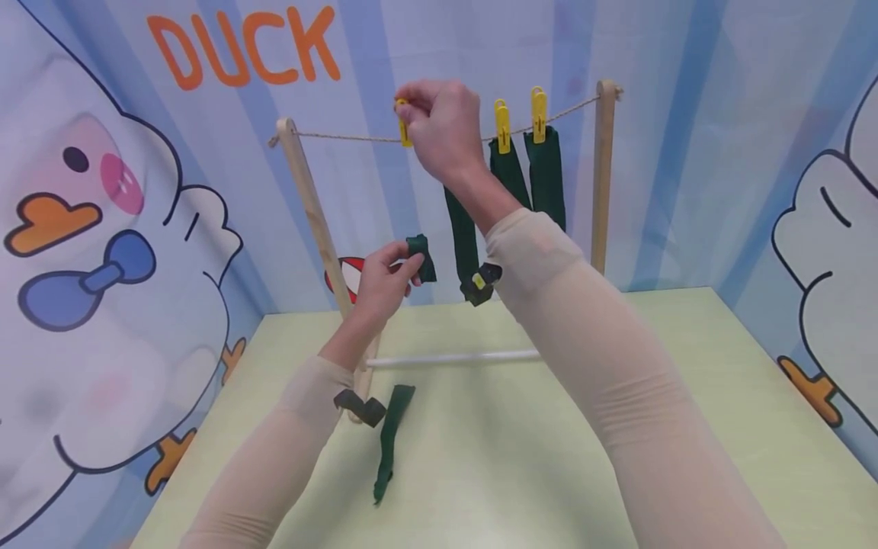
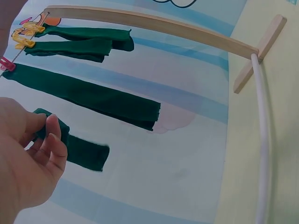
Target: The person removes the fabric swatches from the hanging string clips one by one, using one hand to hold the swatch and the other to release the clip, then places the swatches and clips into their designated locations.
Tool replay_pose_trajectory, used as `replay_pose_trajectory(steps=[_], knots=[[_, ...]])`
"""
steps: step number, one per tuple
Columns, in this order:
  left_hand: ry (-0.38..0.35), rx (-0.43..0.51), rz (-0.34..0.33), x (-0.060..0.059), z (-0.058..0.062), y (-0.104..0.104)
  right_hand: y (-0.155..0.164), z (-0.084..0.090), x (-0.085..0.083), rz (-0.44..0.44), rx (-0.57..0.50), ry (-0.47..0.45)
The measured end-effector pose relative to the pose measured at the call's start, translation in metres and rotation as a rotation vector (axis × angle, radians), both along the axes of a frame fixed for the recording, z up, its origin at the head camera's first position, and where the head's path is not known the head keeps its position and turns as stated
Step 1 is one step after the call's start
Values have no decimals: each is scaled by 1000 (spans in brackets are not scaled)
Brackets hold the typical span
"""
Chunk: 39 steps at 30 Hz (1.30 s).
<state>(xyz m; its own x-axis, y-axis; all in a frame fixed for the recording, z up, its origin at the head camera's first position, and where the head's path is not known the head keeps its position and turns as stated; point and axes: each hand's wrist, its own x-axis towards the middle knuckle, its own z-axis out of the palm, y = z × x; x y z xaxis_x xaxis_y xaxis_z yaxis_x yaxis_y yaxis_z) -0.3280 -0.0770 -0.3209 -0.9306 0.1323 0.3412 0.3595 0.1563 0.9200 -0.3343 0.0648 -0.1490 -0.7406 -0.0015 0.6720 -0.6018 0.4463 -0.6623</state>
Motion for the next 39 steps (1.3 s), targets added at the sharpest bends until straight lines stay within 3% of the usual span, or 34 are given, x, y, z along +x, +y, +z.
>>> replay_pose_trajectory(steps=[11, 20, 31, 39], knots=[[13, -13, -3, 3, 0, -1, 2, 3, 3, 8, -33, 53], [18, -12, 2, 6, -1, -4, 8, 4, 21, 5, 1, 103], [66, 23, -7, 10, -6, -15, 29, -18, 49, 66, -17, 178], [67, 49, -20, 16, -3, -16, 47, -27, 56, -35, 5, 263]])
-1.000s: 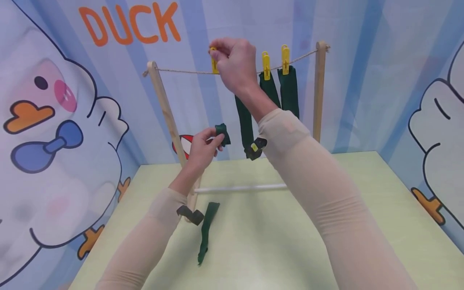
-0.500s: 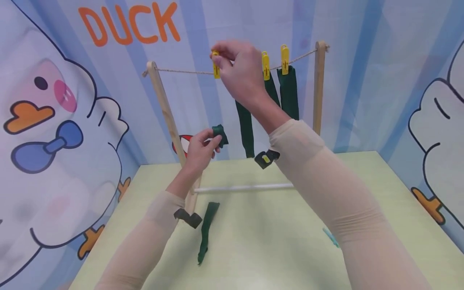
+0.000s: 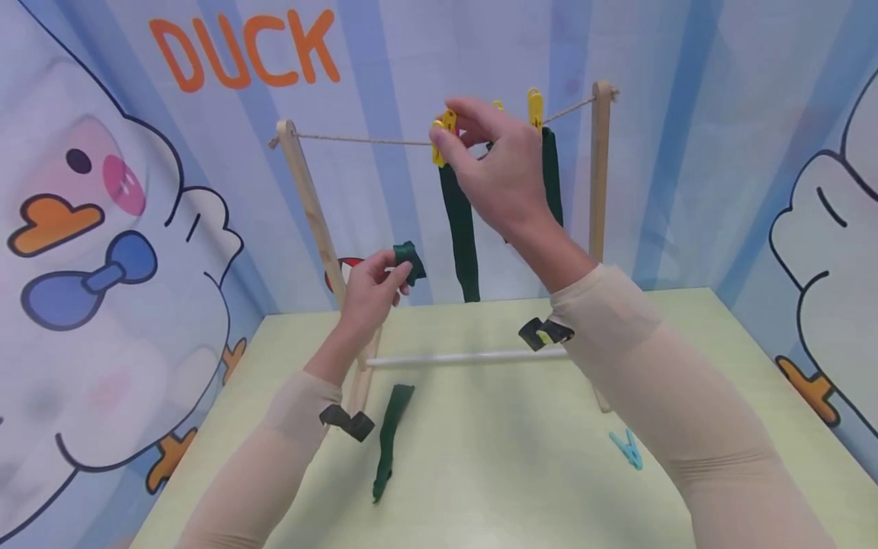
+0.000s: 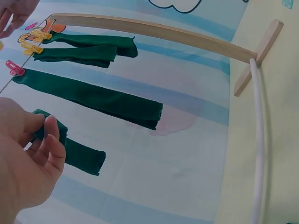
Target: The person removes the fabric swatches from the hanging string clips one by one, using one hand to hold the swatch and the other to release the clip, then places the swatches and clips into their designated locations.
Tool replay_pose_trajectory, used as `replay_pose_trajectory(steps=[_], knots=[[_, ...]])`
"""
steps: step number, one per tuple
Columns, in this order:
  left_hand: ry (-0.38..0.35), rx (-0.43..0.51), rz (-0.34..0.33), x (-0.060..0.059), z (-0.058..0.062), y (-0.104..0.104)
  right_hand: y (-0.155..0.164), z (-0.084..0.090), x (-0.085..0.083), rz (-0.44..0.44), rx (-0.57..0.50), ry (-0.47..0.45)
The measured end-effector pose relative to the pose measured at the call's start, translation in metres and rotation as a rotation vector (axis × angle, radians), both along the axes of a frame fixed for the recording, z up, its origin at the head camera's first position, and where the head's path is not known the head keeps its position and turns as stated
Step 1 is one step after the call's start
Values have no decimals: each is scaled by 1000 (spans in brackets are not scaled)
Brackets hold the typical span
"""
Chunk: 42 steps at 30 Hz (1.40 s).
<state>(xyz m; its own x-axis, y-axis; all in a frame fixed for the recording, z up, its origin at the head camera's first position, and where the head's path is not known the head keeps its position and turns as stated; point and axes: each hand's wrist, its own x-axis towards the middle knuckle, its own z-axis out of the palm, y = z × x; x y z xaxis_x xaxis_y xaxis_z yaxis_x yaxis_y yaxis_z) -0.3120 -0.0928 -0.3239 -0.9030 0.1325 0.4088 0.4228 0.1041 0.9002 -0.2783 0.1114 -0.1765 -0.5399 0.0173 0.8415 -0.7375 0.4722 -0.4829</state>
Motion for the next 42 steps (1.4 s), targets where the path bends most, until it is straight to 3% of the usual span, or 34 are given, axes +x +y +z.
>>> replay_pose_trajectory(steps=[6, 17, 33, 42], knots=[[-22, 17, -4, 3, -6, -2, 15, -13, 5, -23, -5, -25], [-79, 17, -3, 10, -22, -9, 48, -49, 13, -79, -48, -205], [-151, -62, 75, 22, -47, -17, 94, -100, 24, -127, 49, -394], [-181, -59, 60, 28, -63, -17, 121, -140, 33, -148, 134, -542]])
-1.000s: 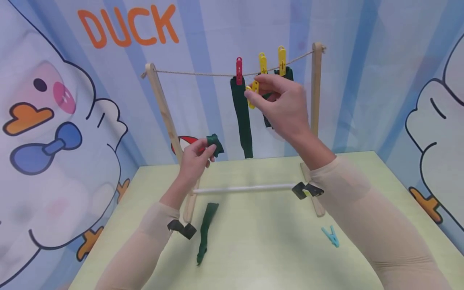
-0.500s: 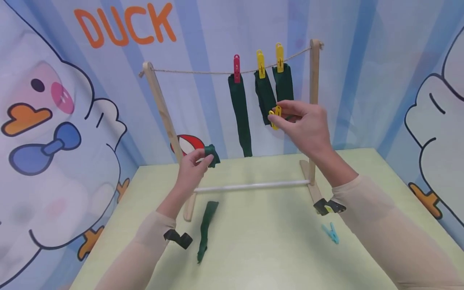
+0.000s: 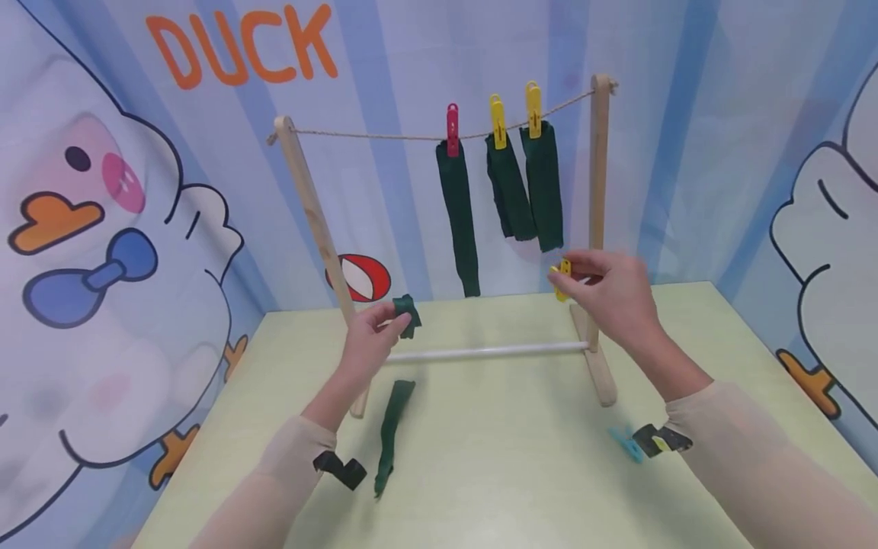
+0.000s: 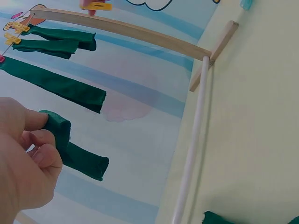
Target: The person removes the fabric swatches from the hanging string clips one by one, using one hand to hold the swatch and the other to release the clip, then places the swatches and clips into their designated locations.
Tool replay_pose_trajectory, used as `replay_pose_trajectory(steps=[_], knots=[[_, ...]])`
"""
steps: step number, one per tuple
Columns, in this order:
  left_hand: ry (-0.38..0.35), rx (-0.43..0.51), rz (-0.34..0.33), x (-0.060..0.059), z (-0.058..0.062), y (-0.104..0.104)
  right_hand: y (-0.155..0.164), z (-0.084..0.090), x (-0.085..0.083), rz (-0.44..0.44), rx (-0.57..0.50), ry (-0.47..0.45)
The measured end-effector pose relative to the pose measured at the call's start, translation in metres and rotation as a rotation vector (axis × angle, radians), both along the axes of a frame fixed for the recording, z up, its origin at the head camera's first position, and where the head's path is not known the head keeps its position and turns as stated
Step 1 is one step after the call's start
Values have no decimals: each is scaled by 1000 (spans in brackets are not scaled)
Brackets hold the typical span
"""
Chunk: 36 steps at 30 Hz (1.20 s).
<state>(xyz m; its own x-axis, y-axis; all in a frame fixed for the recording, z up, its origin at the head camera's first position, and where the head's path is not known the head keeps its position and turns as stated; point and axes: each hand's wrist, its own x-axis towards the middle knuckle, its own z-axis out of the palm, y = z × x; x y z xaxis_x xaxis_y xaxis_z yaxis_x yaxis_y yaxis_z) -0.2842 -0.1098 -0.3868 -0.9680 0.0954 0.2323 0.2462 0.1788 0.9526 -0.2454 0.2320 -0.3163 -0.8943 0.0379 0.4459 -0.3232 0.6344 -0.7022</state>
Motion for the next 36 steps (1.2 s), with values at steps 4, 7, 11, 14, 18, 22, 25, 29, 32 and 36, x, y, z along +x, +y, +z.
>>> replay_pose_trajectory(steps=[4, 7, 11, 14, 18, 22, 25, 29, 32, 36], knots=[[-12, -9, 7, 5, -12, 0, 15, -22, 6, -3, 66, -56], [-33, -28, 31, 10, -21, 1, 27, -38, 12, -16, 113, -120], [-88, -50, 37, 16, -32, 2, 43, -61, 21, -14, 188, -219], [-109, -68, 31, 20, -38, 2, 55, -77, 25, 2, 228, -265], [-115, -85, 27, 22, -45, 1, 64, -92, 30, 11, 241, -309], [-143, -114, 21, 25, -53, 0, 73, -103, 38, -3, 231, -382], [-159, -135, 27, 28, -58, -1, 81, -110, 43, -19, 228, -437], [-180, -146, 27, 30, -67, -3, 91, -117, 46, -32, 224, -489], [-196, -156, 7, 31, -76, -4, 99, -123, 47, -40, 222, -521], [-222, -171, -41, 34, -85, -5, 107, -130, 48, -52, 235, -541]])
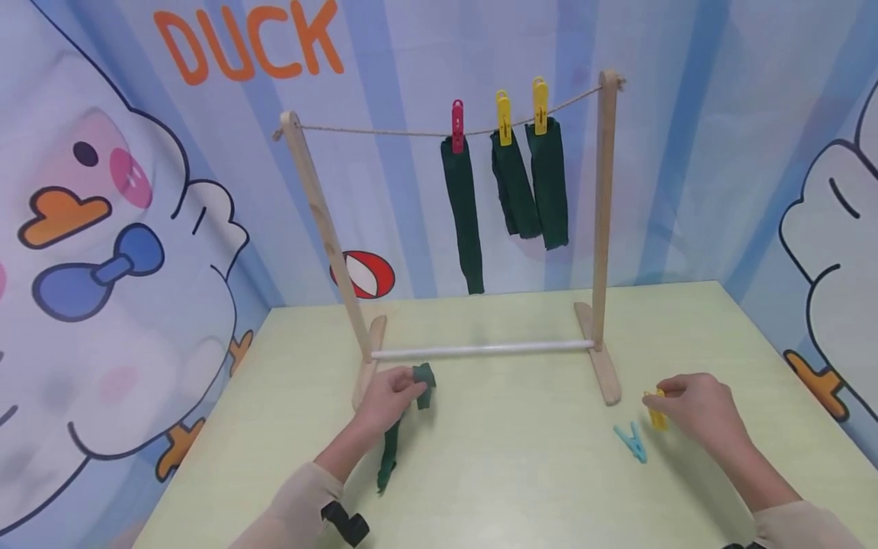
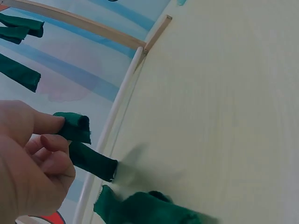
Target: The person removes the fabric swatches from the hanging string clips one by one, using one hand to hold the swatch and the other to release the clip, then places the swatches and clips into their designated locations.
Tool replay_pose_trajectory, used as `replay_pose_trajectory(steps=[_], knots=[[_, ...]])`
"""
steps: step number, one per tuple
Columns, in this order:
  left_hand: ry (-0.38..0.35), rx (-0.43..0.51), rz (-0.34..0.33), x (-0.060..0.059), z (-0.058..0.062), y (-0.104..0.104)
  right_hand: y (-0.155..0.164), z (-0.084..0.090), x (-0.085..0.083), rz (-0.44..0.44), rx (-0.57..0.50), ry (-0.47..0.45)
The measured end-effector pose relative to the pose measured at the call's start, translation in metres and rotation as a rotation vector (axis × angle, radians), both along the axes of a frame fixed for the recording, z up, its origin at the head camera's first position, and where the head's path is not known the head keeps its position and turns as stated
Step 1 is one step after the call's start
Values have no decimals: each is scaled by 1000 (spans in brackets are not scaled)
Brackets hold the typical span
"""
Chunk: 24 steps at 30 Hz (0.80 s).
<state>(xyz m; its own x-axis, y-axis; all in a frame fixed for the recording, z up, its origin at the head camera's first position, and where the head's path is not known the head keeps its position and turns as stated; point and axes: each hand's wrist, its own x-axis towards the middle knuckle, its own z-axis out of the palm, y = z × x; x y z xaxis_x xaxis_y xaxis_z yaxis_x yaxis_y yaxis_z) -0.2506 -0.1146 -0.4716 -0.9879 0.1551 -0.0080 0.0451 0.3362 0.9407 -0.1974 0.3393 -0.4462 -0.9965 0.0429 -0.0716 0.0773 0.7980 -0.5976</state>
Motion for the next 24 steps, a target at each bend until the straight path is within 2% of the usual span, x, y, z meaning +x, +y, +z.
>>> replay_pose_trajectory(steps=[3, 9, 17, 24], knots=[[-43, -48, -13, 3, -3, -3, 3, -3, 0, -7, 9, -12], [-123, -212, -25, 9, -5, -9, 8, -9, -2, -33, 28, -75], [-138, -294, -163, 17, -11, -16, 10, -16, -3, -25, 50, -88], [-154, -392, -182, 20, -11, -16, 10, -20, -5, -33, 45, -125]])
